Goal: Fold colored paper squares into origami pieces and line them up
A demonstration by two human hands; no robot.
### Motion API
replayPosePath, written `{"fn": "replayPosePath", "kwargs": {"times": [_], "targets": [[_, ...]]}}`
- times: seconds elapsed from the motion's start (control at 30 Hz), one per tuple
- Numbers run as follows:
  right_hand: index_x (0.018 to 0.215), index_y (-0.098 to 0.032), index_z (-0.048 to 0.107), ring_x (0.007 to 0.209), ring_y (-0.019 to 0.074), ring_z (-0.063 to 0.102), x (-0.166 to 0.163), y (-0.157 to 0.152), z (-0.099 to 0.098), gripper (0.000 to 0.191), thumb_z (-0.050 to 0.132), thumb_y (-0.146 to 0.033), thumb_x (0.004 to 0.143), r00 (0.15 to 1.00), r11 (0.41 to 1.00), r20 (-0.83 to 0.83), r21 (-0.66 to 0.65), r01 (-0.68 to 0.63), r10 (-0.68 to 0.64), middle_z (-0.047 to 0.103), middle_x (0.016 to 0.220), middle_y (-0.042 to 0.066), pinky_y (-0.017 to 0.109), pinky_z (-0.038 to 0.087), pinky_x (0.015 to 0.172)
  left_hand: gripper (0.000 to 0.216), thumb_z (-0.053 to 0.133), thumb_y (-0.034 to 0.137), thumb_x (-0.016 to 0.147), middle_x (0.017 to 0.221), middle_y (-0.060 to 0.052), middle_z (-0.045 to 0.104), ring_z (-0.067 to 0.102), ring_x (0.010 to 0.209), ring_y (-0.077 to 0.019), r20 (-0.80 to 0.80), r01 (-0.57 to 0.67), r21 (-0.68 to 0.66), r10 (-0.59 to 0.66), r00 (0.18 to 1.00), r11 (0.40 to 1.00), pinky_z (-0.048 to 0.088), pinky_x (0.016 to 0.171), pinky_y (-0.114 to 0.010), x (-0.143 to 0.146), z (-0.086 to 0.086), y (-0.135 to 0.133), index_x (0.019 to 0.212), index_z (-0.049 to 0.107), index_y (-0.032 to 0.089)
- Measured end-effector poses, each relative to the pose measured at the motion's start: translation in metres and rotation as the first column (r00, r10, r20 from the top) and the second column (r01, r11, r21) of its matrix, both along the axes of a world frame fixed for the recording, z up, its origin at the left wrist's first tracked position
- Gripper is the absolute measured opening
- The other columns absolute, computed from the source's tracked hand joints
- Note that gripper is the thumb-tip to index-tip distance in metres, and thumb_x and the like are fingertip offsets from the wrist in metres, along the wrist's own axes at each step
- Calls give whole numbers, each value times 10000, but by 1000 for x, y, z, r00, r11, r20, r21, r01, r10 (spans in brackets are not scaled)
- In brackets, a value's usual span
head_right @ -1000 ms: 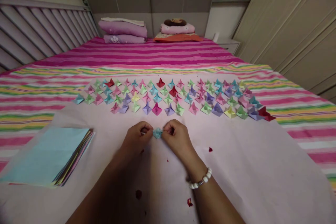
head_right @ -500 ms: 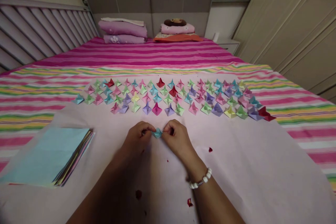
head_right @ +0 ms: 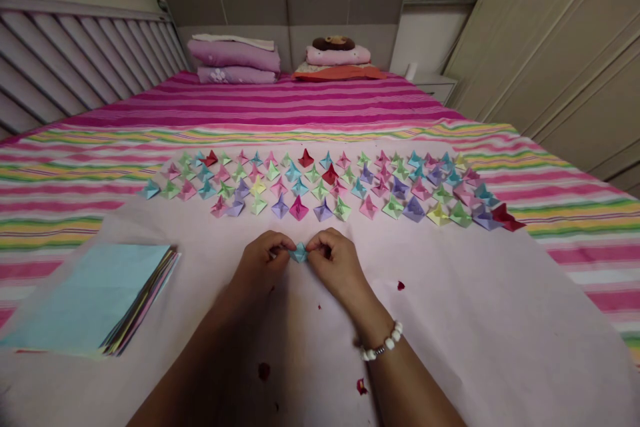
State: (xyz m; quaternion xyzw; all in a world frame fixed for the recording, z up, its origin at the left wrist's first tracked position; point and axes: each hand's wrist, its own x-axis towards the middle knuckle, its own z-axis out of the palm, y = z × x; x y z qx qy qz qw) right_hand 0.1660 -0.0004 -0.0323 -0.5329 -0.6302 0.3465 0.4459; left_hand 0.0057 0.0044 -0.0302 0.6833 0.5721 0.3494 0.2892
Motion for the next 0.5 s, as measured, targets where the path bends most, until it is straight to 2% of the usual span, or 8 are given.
{"fn": "replayPosePath", "kwargs": {"times": [0.13, 0.3, 0.5], "targets": [[718, -178, 677, 564, 118, 484, -2, -1, 1, 83, 596, -186, 702, 999, 1000, 28, 3, -31, 31, 576, 713, 8, 239, 376, 514, 194, 494, 62, 683, 741, 3, 580, 498, 629, -116, -12, 28, 20, -28, 1000, 999, 384, 609, -242, 0, -2, 1, 726, 638, 185], [655, -175, 638, 547, 112, 465, -4, -2, 2, 98, 619, -216, 742, 995, 999, 95, 38, -3, -1, 546, 692, 6, 236, 367, 502, 155, 527, 97, 686, 749, 4, 580, 509, 633, -121, -20, 11, -7, -12, 1000, 1000, 393, 611, -250, 1, -1, 0, 761, 628, 188], [604, -180, 561, 515, 97, 453, -5, -1, -1, 132, 637, -147, 706, 991, 997, 131, 79, -6, -4, 517, 671, -11, 224, 358, 480, 169, 518, 101, 701, 785, 12, 587, 528, 683, -127, -129, 14, -32, -18, 991, 999, 393, 634, -251, 2, 1, -2, 773, 619, 214]]}}
